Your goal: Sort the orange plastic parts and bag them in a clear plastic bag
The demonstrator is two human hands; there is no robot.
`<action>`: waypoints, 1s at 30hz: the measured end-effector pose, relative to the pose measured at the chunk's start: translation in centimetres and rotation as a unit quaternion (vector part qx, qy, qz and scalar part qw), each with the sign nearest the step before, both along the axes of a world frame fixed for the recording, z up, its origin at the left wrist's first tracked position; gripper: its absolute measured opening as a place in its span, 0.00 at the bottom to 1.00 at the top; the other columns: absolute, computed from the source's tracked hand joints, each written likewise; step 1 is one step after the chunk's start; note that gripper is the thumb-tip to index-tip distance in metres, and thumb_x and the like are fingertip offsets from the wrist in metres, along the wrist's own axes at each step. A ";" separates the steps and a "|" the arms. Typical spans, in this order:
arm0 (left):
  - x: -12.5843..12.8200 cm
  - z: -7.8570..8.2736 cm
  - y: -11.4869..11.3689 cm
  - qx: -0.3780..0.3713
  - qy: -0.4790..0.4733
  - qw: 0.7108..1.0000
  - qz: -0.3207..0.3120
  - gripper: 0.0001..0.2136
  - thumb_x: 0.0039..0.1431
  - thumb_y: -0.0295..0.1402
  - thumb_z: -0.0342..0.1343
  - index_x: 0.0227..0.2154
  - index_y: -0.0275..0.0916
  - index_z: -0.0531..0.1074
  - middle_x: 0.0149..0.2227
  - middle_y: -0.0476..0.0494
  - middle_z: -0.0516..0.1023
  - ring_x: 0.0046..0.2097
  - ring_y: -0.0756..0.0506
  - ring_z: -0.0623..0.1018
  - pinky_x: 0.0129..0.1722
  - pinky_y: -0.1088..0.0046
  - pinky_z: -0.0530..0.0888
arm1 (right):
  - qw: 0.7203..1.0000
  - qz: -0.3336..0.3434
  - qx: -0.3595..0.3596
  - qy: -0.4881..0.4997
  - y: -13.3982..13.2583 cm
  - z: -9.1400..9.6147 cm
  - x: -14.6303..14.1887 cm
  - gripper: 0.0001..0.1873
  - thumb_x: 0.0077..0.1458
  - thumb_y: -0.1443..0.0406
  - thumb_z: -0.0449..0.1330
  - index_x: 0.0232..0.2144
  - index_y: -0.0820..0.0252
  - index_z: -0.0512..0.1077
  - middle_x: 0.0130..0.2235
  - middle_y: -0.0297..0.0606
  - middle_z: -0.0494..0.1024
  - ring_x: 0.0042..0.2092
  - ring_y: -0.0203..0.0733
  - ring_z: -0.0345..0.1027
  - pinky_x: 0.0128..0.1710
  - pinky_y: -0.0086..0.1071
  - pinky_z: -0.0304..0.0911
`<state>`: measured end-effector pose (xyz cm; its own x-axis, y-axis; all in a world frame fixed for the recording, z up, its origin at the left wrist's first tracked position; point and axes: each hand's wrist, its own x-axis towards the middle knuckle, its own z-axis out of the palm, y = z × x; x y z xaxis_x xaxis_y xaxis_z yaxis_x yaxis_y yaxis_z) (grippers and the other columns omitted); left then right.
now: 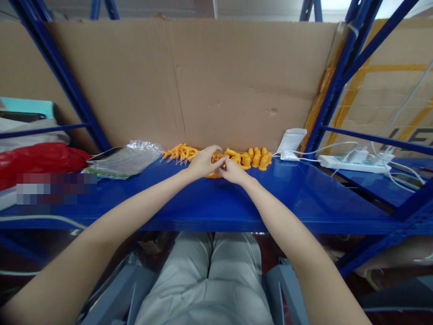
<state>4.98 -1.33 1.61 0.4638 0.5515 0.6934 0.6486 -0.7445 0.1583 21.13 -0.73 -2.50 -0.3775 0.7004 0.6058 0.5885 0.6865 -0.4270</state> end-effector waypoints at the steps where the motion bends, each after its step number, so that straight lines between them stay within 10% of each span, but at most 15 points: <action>1: 0.0 0.0 -0.2 -0.019 -0.006 1.000 -0.008 0.11 0.62 0.37 0.55 0.45 0.39 0.70 0.47 0.40 0.79 0.48 0.42 0.79 0.48 0.64 0.74 | 1.000 0.006 0.004 0.000 -0.1 0.1 0.0 0.07 0.56 0.62 0.58 0.37 0.58 0.68 0.33 0.39 0.76 0.34 0.42 0.71 0.37 0.37 0.68; 10: -2.1 -2.5 0.3 -0.193 -0.058 0.968 -0.150 0.27 0.58 0.43 0.60 0.57 0.37 0.62 0.51 0.36 0.78 0.47 0.42 0.79 0.46 0.65 0.76 | 0.999 0.006 -0.016 0.046 -0.2 0.2 0.3 0.15 0.51 0.62 0.61 0.42 0.58 0.68 0.38 0.41 0.78 0.40 0.48 0.74 0.42 0.44 0.69; 20: -4.1 -3.2 1.9 -0.188 0.111 0.974 -0.056 0.16 0.53 0.35 0.63 0.45 0.36 0.74 0.47 0.39 0.80 0.49 0.39 0.78 0.51 0.62 0.74 | 0.981 0.054 -0.081 0.169 -1.4 0.8 -0.5 0.15 0.48 0.61 0.62 0.35 0.53 0.60 0.30 0.31 0.73 0.25 0.38 0.69 0.27 0.35 0.69; 30: -4.3 -3.0 1.6 -0.187 0.082 0.978 -0.050 0.22 0.58 0.26 0.54 0.57 0.37 0.70 0.37 0.45 0.81 0.37 0.46 0.80 0.44 0.70 0.74 | 0.989 0.100 0.005 0.106 -1.4 1.3 -0.1 0.13 0.43 0.65 0.62 0.35 0.57 0.67 0.37 0.37 0.76 0.40 0.44 0.73 0.45 0.44 0.69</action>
